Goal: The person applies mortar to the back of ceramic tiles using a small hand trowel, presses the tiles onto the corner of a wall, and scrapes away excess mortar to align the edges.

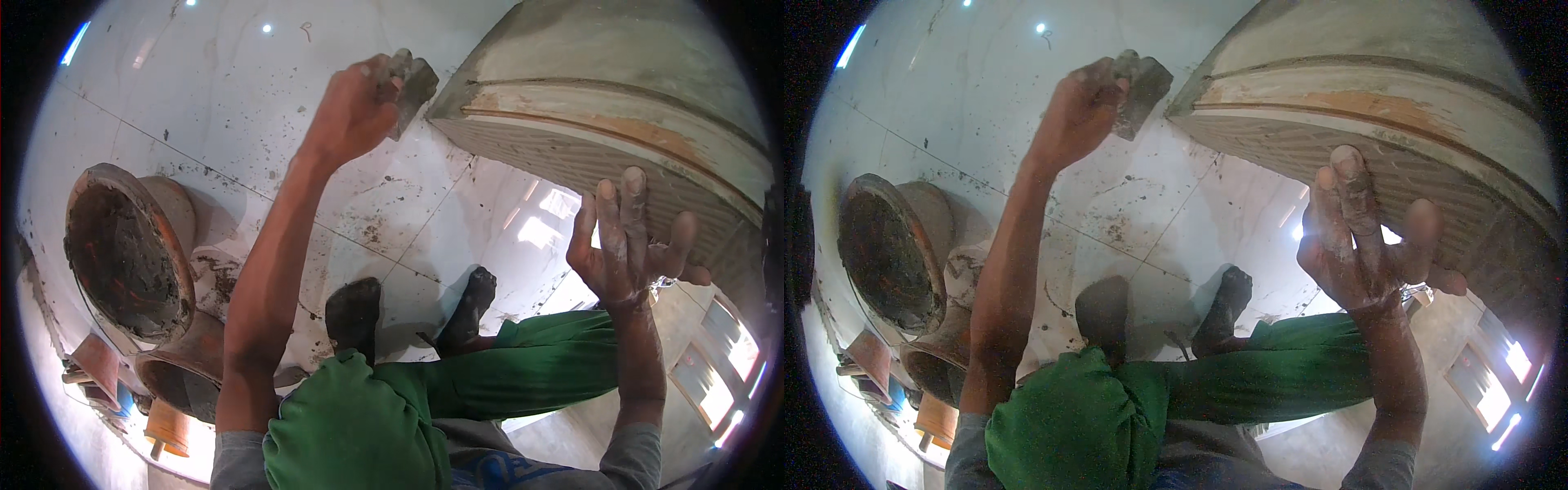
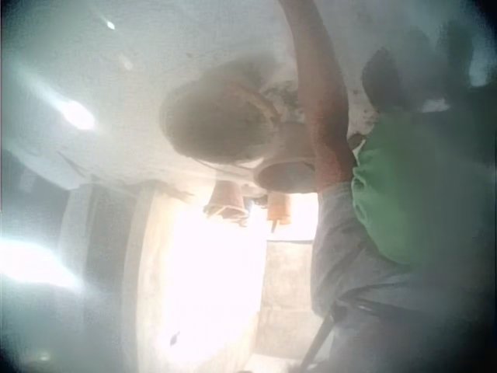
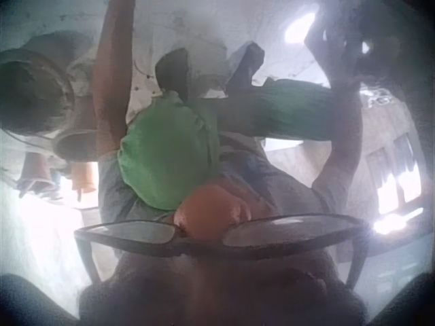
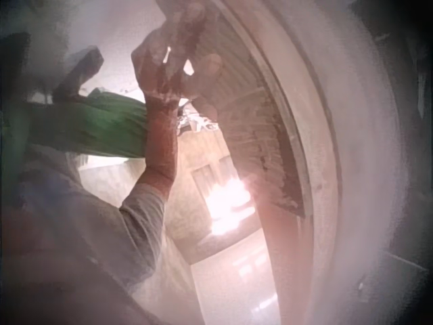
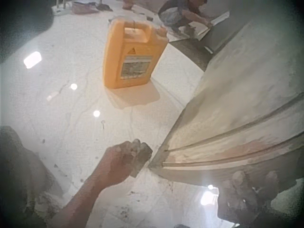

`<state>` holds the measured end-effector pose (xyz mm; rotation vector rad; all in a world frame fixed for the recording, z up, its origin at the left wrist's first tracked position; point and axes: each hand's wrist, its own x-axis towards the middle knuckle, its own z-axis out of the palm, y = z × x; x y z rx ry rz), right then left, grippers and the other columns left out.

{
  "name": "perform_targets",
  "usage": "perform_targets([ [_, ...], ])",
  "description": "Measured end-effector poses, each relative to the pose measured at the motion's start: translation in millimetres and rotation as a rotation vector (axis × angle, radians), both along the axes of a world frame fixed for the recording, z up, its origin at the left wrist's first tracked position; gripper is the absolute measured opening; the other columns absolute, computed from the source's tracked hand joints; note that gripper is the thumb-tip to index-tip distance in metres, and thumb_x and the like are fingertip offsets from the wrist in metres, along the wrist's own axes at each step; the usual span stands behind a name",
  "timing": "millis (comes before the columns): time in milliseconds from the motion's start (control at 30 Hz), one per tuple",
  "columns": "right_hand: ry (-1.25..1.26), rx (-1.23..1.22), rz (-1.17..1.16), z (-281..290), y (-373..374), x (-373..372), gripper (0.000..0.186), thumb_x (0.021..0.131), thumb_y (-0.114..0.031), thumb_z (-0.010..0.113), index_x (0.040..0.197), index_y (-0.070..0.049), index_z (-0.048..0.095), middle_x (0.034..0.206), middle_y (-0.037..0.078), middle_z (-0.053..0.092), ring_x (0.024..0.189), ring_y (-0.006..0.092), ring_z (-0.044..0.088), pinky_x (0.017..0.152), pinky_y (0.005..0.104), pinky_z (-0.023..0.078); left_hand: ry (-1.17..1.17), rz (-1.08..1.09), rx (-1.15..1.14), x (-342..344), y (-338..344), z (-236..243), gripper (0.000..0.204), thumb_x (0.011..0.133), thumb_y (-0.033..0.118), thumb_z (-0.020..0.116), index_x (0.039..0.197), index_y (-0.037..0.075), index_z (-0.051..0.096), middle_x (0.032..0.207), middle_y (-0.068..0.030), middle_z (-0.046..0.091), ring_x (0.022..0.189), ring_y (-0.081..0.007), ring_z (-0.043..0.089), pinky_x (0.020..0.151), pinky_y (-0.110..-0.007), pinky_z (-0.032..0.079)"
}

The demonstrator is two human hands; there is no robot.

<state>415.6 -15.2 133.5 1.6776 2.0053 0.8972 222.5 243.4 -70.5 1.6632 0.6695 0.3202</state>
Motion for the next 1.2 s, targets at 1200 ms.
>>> perform_targets([
  [1200,0.058,0.004,0.003,1,8,-8,0.03,0.086,-0.023,0.082,0.115,-0.02,0.074,0.128,-0.002,0.077,0.16,0.0343,0.017,0.123,0.0566,-0.021,0.051,-0.044,0.031,57,-12,-31,0.018,0.083,0.005,0.06,0.089,-0.01,0.065,0.079,-0.0248,0.067,0.068,-0.0346,0.064,0.069,-0.046,0.054],
])
